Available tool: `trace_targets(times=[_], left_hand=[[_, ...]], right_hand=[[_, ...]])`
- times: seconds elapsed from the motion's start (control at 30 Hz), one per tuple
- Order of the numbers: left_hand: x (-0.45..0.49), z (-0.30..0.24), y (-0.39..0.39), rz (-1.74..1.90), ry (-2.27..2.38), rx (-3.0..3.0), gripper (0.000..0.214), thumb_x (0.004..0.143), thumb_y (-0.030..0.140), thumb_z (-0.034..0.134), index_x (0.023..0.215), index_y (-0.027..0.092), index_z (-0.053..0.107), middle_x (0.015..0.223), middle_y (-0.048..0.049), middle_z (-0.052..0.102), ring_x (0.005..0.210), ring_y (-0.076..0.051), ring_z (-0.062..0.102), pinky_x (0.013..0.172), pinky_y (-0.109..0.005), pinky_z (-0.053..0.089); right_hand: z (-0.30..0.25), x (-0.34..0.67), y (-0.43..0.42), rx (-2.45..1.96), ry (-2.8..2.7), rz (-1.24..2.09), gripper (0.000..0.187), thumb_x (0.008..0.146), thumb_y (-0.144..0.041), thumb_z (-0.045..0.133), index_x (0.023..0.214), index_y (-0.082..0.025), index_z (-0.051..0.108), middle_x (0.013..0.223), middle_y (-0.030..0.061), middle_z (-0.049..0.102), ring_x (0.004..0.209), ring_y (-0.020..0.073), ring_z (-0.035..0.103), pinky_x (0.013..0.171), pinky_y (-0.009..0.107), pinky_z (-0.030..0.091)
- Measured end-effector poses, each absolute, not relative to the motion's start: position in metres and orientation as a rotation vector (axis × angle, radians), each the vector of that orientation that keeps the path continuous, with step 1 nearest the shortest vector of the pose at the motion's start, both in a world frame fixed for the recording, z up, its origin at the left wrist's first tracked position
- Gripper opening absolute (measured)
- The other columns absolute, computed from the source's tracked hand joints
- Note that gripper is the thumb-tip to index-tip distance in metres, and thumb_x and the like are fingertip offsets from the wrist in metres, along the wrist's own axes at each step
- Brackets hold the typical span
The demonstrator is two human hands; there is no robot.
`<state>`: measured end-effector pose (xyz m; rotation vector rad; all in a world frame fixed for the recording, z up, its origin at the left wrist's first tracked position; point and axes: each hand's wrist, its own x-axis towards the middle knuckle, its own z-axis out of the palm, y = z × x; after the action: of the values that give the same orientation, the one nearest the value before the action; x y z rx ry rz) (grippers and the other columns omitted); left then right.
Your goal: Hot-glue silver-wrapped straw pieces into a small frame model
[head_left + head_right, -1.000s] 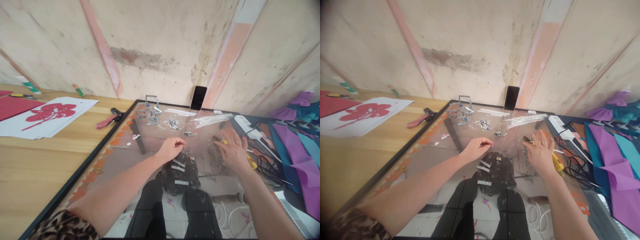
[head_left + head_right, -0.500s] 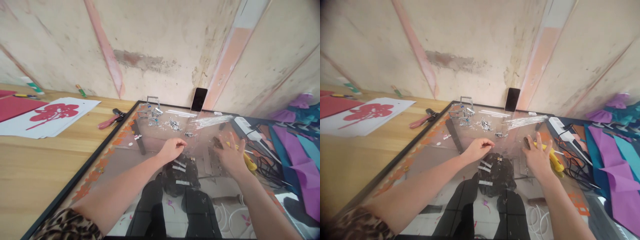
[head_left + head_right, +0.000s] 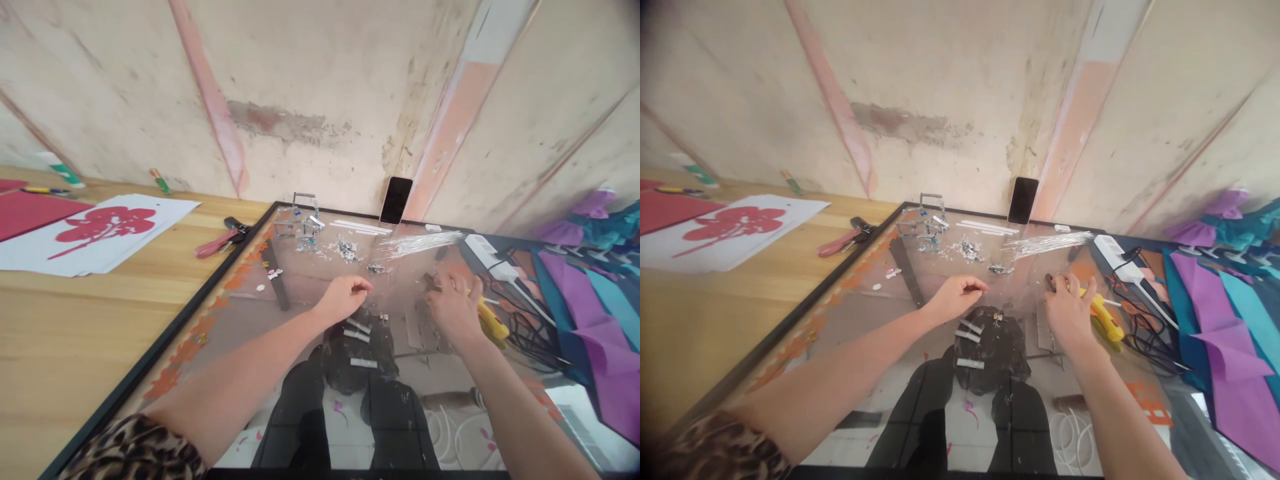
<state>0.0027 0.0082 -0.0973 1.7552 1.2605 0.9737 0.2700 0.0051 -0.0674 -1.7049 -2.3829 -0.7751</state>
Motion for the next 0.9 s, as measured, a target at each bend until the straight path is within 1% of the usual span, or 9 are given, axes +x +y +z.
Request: trace_targets(times=[0.1,0.2,0.3,0.4,0.5,0.57,0.67,0.77,0.9], left_hand=[[0.003,-0.098,0.009,0.994,1.261,1.743,0.024,0.078,0.02,0.05,0.092,0.017,0.069,0.091,-0.0022,0.072,0.08,-0.015,0.066,0.078,-0.025,0.051],[0.002,-0.099,0.01,1.005,1.253,1.723,0.025,0.078,0.02,0.049,0.093,0.017,0.069,0.091,-0.0021,0.072,0.079,-0.014,0.065,0.077,-0.024,0.051],[0.002,-0.1,0.01,1.008,1.252,1.715,0.026,0.078,0.02,0.048,0.093,0.018,0.069,0.09,-0.0017,0.071,0.078,-0.014,0.065,0.077,-0.025,0.051],[0.003,-0.1,0.01,1.009,1.257,1.718,0.026,0.078,0.02,0.049,0.094,0.018,0.069,0.09,-0.0018,0.071,0.078,-0.014,0.065,0.078,-0.025,0.051],[0.003,-0.101,0.01,1.009,1.254,1.721,0.026,0.078,0.021,0.049,0.094,0.017,0.069,0.09,-0.0024,0.072,0.078,-0.015,0.065,0.078,-0.026,0.051],[0.003,-0.1,0.01,1.013,1.248,1.717,0.025,0.078,0.021,0.049,0.093,0.017,0.069,0.091,-0.0026,0.072,0.079,-0.015,0.065,0.078,-0.025,0.051],[0.002,-0.1,0.01,1.008,1.248,1.719,0.025,0.078,0.021,0.05,0.093,0.017,0.069,0.09,-0.0024,0.072,0.079,-0.015,0.065,0.078,-0.026,0.05],[0.002,-0.1,0.01,1.002,1.253,1.728,0.025,0.077,0.02,0.049,0.092,0.017,0.07,0.09,-0.0024,0.072,0.079,-0.015,0.066,0.077,-0.026,0.05],[0.003,-0.099,0.009,1.002,1.24,1.721,0.026,0.077,0.02,0.049,0.092,0.016,0.069,0.089,-0.003,0.072,0.077,-0.015,0.066,0.075,-0.025,0.05]], right_hand=[[-0.057,0.269,0.001,-1.643,-2.31,-0.758,0.021,0.082,-0.021,0.052,0.068,-0.023,0.068,0.109,0.0068,0.057,0.117,0.0301,0.036,0.102,0.062,0.011],[-0.039,0.273,-0.004,-1.547,-2.107,-0.727,0.02,0.086,-0.028,0.05,0.082,-0.022,0.069,0.114,0.0083,0.054,0.116,0.029,0.038,0.102,0.055,0.02],[-0.029,0.283,-0.007,-1.481,-2.009,-0.681,0.021,0.086,-0.032,0.051,0.087,-0.023,0.069,0.118,0.0076,0.053,0.116,0.0275,0.041,0.103,0.05,0.023],[-0.033,0.292,-0.006,-1.485,-2.137,-0.642,0.021,0.086,-0.031,0.051,0.083,-0.026,0.07,0.119,0.0049,0.054,0.119,0.0279,0.039,0.105,0.053,0.019],[-0.042,0.294,-0.003,-1.534,-2.265,-0.66,0.019,0.084,-0.031,0.054,0.078,-0.029,0.072,0.12,0.0023,0.056,0.126,0.0317,0.032,0.105,0.061,0.009],[-0.047,0.292,-0.001,-1.56,-2.325,-0.677,0.017,0.082,-0.032,0.057,0.077,-0.031,0.073,0.124,0.001,0.054,0.129,0.0337,0.027,0.103,0.065,0.006],[-0.052,0.285,-0.001,-1.575,-2.389,-0.72,0.015,0.081,-0.029,0.059,0.074,-0.032,0.073,0.127,-0.0001,0.053,0.132,0.0341,0.023,0.102,0.066,0.004],[-0.056,0.277,0.0,-1.606,-2.422,-0.788,0.015,0.08,-0.026,0.06,0.071,-0.031,0.072,0.129,0.0001,0.051,0.133,0.0336,0.022,0.102,0.067,0.001],[-0.061,0.273,0.003,-1.687,-2.44,-0.826,0.019,0.08,-0.023,0.058,0.067,-0.028,0.071,0.129,0.0008,0.051,0.13,0.0334,0.024,0.101,0.068,-0.002]])
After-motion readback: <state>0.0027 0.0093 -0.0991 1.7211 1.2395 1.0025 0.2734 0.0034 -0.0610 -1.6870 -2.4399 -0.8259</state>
